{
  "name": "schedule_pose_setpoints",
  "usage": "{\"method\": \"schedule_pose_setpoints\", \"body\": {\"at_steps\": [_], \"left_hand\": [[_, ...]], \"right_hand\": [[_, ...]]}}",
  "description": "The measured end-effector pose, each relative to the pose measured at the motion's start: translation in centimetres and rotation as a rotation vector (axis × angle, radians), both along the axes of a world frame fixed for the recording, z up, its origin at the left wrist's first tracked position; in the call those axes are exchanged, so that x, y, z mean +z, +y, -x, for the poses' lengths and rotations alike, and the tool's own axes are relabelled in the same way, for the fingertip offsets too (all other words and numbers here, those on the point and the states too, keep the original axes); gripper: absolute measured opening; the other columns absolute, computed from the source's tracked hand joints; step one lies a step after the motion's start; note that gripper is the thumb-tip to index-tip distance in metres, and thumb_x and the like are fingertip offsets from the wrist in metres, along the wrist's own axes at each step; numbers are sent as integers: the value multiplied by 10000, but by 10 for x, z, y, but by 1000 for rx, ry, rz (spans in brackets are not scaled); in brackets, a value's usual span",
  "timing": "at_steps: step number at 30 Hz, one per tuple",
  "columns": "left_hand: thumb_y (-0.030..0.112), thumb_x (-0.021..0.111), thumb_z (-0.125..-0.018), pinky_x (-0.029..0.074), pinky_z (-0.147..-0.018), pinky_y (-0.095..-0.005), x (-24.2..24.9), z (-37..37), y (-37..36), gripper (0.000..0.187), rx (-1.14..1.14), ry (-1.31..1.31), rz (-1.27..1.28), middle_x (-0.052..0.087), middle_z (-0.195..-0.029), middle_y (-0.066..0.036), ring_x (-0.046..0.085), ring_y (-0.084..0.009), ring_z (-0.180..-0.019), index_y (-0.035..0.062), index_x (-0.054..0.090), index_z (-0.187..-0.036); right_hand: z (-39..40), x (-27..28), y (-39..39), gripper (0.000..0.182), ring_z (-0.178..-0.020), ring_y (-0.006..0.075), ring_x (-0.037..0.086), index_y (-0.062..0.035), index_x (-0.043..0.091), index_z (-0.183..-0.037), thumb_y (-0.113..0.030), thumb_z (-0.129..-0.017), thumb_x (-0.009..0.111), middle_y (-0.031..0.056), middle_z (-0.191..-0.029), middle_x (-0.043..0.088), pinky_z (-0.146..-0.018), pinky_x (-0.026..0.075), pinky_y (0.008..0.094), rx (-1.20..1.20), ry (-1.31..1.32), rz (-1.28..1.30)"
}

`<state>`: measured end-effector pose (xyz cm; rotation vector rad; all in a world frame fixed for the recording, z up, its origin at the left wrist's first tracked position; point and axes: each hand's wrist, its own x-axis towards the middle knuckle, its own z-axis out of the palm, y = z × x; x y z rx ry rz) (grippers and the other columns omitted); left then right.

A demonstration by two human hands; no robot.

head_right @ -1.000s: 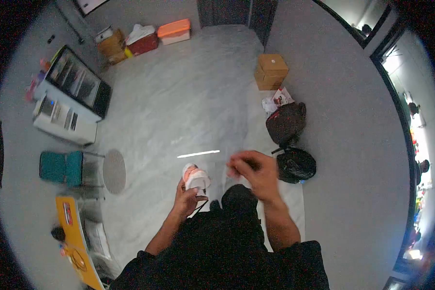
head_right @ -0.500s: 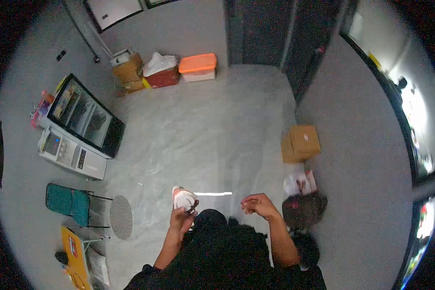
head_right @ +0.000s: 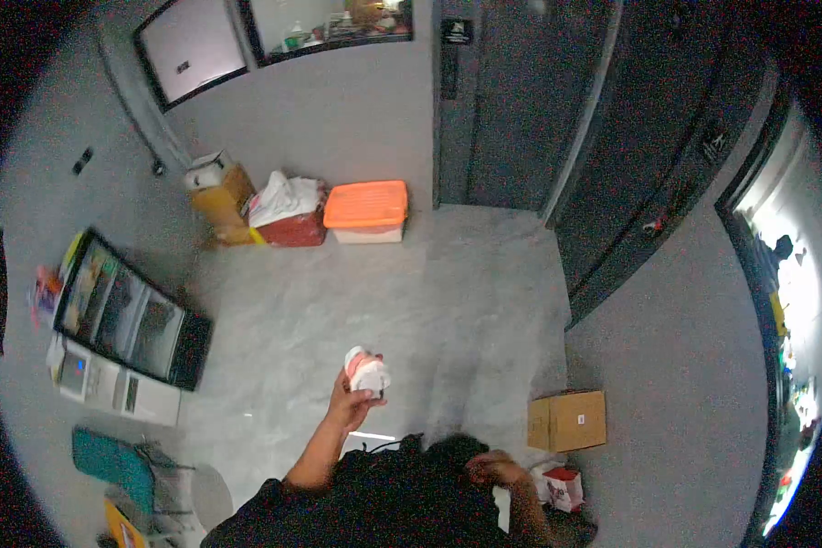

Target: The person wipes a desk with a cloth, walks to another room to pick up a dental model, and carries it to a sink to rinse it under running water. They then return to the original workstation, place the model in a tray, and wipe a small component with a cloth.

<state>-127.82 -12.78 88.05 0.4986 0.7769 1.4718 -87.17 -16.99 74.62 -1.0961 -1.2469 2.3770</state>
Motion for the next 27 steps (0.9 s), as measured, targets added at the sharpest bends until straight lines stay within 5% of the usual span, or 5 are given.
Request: {"method": "schedule_pose_setpoints", "body": {"at_steps": [4,13,16,20,27], "left_hand": [[33,860,-536,576,-859,-379,44,14,180,734,112,1407,-349,601,-1272,-113,633,-267,-1100,39,593,-1220],[-27,849,-549,537,-885,-334,32,39,458,698,179,419,-28,655,-1082,-74,640,-186,-1029,18,585,-1194],[-62,827,-560,540,-894,-343,35,67,532,685,384,1466,86,654,-1093,-71,641,-191,-1033,7,574,-1193],[-68,824,-559,542,-884,-342,24,82,612,671,477,673,39,645,-1073,-74,646,-194,-994,-6,565,-1175],[-62,841,-543,546,-890,-366,-29,104,842,730,364,674,123,602,-1211,-120,621,-224,-1071,14,544,-1205]], "right_hand": [[-4,36,130,344,-875,249,695,59,687,-1043,-212,-844,758,154,-952,714,-746,582,366,-379,-11,-67],[-8,109,580,242,-832,243,693,20,708,-966,-163,-814,751,124,-887,718,-744,571,362,-515,-104,-245],[22,161,743,181,-860,199,668,0,702,-977,-114,-843,743,76,-908,705,-808,530,350,-91,-439,-865],[94,238,906,192,-853,181,678,-11,721,-964,-168,-859,751,68,-879,717,-822,525,347,-176,-191,-819],[211,284,1171,215,-889,199,697,15,699,-1026,-179,-934,682,101,-927,721,-822,553,356,-95,-85,-1191]]}}
